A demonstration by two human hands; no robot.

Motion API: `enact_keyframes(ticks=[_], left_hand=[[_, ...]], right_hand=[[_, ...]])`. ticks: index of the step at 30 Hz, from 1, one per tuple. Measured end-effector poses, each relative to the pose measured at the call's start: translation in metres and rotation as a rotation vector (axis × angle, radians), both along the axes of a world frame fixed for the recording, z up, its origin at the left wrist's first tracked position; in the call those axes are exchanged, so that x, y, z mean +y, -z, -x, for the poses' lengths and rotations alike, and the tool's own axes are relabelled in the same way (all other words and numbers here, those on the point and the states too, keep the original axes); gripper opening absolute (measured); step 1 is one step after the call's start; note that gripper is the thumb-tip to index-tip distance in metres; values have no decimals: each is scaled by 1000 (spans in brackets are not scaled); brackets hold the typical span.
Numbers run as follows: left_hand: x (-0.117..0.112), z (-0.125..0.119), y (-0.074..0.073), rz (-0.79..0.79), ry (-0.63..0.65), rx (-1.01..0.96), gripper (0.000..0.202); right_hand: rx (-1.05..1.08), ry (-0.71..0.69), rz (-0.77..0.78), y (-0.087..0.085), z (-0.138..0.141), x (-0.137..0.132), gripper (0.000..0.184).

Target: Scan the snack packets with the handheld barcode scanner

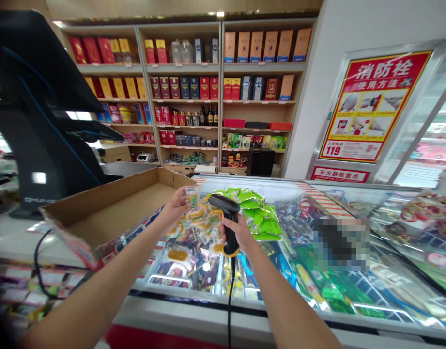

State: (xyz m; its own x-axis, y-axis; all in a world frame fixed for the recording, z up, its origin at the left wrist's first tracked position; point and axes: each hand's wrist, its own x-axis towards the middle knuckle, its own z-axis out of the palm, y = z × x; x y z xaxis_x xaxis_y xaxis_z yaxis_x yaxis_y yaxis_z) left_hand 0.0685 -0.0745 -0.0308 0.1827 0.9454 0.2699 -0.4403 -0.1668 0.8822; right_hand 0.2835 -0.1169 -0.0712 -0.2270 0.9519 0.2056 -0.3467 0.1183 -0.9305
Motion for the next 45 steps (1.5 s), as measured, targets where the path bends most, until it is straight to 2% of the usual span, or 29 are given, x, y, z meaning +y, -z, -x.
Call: enact_keyframes(ticks=[3,6,12,17,22,34,38,42,45], left_hand=[[16,-9,25,-15,-28,-51,53],[23,-11,42,19,-16,-74,49],[26,-4,54,-53,-22,-22,46],[35,-2,62,-227,-65,176,51],[38,0,65,-287,-92,280,49],[38,1,65,-301,-117,312,45],[36,-1,65,-286,-99,292,49],[35,0,62,-273,-72,290,53],[34,7,57,-262,-60,355,49]], right_hand=[[-7,-18,-11,-2,-2,-2,38],[-33,-36,-24,-5,-4,-5,38],[-134,-38,-40,-5,0,-7,33],[-134,-61,-40,-4,3,-7,34],[-141,-67,-13,-4,2,-8,31],[-139,-84,-13,-3,1,-8,30],[-134,-64,-24,-3,2,-7,29],[-156,-51,-22,-2,2,-7,29],[-140,-29,-10,-1,2,-6,29]])
